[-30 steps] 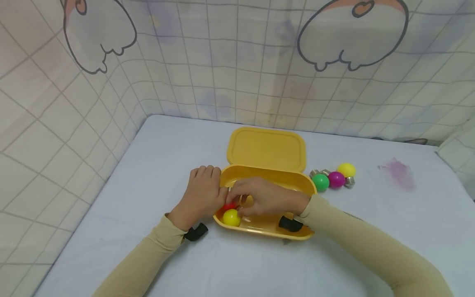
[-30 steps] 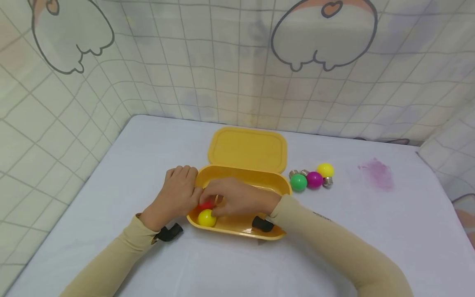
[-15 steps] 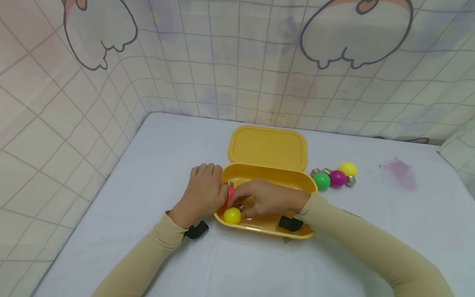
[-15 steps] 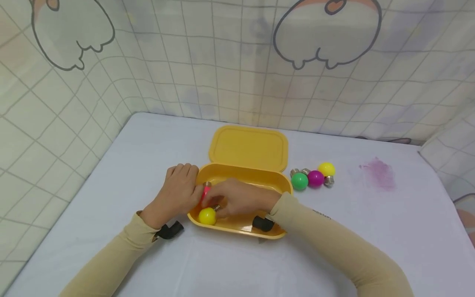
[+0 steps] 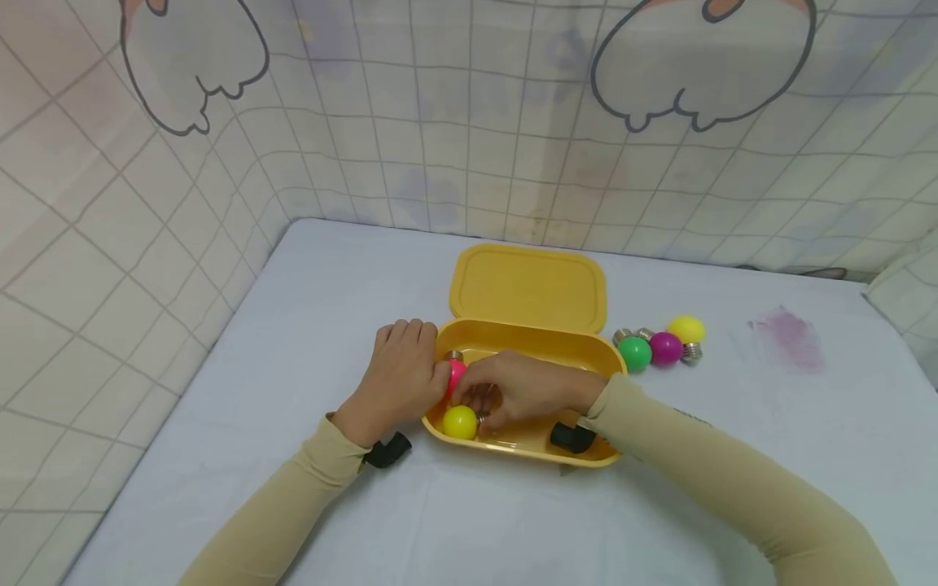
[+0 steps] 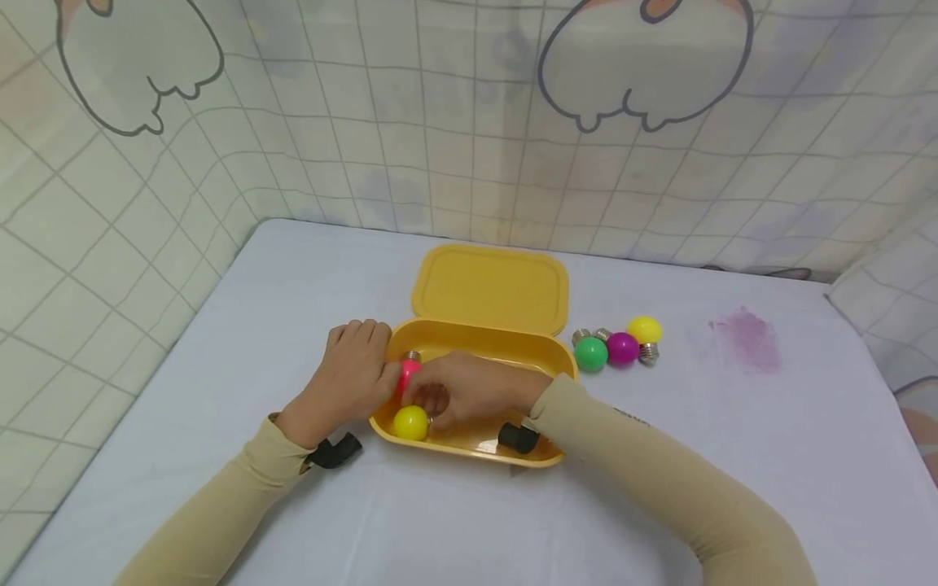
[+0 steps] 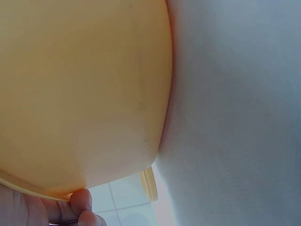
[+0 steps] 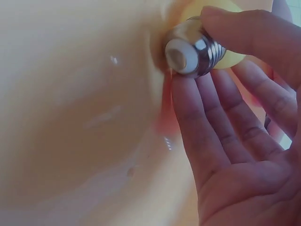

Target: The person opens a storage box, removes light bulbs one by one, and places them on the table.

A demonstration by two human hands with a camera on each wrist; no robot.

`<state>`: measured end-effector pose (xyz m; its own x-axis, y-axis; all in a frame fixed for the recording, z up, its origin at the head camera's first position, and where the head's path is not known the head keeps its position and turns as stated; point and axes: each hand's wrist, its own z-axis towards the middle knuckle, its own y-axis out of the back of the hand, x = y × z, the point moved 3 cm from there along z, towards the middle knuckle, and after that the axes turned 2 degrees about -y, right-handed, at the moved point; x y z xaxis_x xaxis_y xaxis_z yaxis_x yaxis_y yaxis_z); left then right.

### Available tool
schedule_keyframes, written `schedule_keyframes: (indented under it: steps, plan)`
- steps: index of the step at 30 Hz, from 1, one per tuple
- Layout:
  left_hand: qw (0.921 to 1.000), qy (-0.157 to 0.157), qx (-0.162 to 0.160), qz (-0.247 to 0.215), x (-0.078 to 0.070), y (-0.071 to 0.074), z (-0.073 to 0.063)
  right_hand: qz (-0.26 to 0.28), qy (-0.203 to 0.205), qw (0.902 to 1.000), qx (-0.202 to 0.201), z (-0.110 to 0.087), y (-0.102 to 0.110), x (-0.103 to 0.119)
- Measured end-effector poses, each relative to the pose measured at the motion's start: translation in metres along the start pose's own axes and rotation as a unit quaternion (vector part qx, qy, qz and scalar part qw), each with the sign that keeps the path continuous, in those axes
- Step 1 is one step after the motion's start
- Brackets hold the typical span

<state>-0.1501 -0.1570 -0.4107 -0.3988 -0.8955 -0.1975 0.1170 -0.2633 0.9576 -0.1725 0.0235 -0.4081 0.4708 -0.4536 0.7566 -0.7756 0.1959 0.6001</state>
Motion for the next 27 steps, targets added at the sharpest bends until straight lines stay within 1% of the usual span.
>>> schedule_keyframes:
  steps: [4,9,21,27]
  plan:
    - [1.0,0.0,0.001,0.003,0.0001,0.0005,0.0,0.013,-0.011,0.9998,0.007,0.001,-0.0001,-0.0013]
    - [1.0,0.002,0.004,0.004,-0.0001,-0.0002,0.0002,0.022,-0.014,0.9996,0.013,0.0013,-0.0009,-0.0023]
    - [1.0,0.003,0.003,-0.001,-0.0019,-0.0002,-0.0004,-0.001,-0.024,0.9994,0.023,-0.0032,0.0013,-0.0034]
    - [1.0,-0.002,-0.005,0.002,-0.0007,0.0,-0.001,0.0,-0.042,0.9991,0.009,-0.0078,0.0083,-0.0021]
